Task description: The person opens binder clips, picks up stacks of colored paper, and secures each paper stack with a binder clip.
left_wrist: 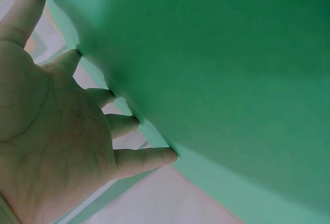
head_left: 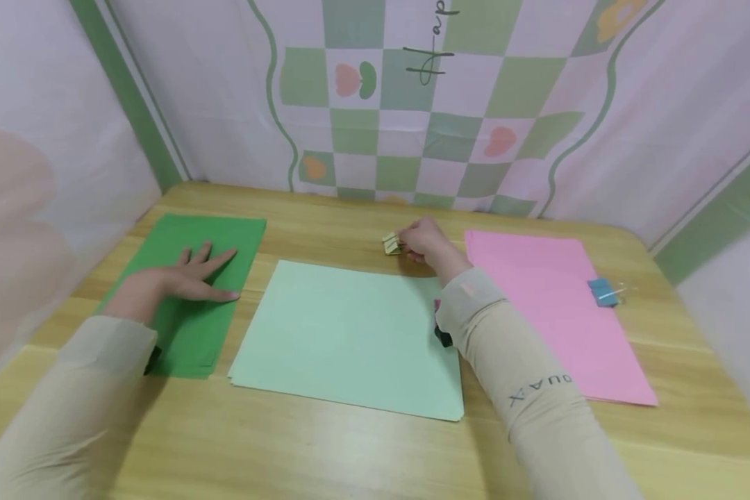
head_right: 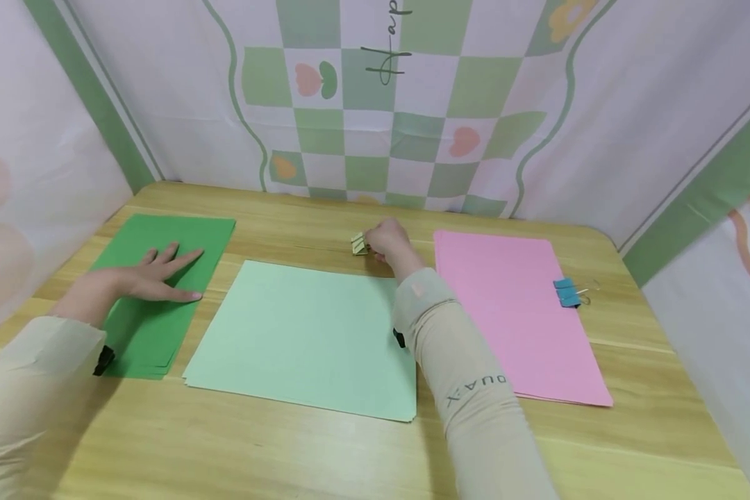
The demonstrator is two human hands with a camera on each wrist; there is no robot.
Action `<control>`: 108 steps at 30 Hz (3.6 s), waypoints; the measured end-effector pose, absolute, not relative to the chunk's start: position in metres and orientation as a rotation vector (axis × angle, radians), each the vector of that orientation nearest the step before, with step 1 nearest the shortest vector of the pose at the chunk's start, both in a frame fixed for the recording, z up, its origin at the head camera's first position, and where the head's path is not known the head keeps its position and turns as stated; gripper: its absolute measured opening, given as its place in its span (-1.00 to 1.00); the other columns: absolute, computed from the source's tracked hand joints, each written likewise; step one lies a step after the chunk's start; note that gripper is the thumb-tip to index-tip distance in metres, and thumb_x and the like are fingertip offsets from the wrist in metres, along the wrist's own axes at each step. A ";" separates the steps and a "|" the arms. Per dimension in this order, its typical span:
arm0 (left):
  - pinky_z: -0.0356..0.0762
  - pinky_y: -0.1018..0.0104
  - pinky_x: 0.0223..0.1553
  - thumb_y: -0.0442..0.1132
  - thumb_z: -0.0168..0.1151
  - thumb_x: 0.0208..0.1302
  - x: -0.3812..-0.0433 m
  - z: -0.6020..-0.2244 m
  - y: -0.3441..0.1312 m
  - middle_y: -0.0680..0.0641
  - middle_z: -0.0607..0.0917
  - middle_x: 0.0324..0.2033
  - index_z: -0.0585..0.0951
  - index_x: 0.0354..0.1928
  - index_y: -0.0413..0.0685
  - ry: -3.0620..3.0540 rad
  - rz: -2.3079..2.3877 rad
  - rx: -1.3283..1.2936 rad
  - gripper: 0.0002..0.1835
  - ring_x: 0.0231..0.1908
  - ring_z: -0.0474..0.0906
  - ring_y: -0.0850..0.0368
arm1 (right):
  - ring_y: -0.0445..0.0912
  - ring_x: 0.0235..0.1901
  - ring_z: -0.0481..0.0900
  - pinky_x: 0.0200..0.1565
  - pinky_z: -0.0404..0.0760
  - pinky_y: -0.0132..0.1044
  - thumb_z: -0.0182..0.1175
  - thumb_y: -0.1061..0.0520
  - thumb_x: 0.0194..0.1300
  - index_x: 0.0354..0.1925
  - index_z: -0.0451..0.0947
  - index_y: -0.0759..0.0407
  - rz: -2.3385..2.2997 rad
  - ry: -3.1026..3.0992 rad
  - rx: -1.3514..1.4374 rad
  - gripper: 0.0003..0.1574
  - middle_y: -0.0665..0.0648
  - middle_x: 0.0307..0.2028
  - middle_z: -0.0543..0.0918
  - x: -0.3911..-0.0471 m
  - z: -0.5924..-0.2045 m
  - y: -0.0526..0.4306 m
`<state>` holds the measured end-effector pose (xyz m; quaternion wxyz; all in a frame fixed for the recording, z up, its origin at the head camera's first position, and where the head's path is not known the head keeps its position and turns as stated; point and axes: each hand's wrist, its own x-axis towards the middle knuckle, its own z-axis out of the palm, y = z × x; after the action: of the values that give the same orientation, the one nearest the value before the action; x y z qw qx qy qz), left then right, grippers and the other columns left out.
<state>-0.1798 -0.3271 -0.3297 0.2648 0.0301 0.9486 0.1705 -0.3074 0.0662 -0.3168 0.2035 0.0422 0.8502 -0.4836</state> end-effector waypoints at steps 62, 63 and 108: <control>-0.43 -0.75 0.14 0.41 0.16 0.23 -0.177 -0.328 -0.326 -0.51 -0.49 0.46 -0.28 0.59 0.05 2.575 0.479 0.093 0.18 0.36 -0.62 -0.71 | -0.18 -0.15 0.70 -0.14 0.60 -0.53 0.13 0.20 0.46 0.40 0.26 0.36 -1.884 1.815 -0.037 -0.37 0.20 0.06 0.61 -0.264 -0.297 0.098; -0.44 -0.75 0.14 0.41 0.16 0.23 -0.177 -0.328 -0.325 -0.51 -0.49 0.46 -0.28 0.59 0.05 2.575 0.476 0.094 0.18 0.36 -0.62 -0.71 | -0.18 -0.15 0.70 -0.15 0.60 -0.53 0.13 0.19 0.47 0.38 0.27 0.37 -1.881 1.818 -0.052 -0.38 0.19 0.02 0.64 -0.262 -0.297 0.100; -0.39 -0.75 0.15 0.36 0.17 0.26 -0.173 -0.327 -0.320 -0.51 -0.48 0.46 -0.27 0.59 0.01 2.561 0.495 0.104 0.16 0.36 -0.60 -0.71 | -0.16 -0.49 0.64 -0.35 0.52 -0.48 0.21 0.10 0.42 0.05 0.42 0.14 -1.960 1.780 -0.166 -0.69 -0.03 -0.35 0.64 -0.241 -0.287 0.136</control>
<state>-0.1728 -0.3196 -0.3270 0.2626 0.0384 0.9467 0.1828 -0.2409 0.1359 -0.2872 0.2421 -0.0608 0.6509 -0.7169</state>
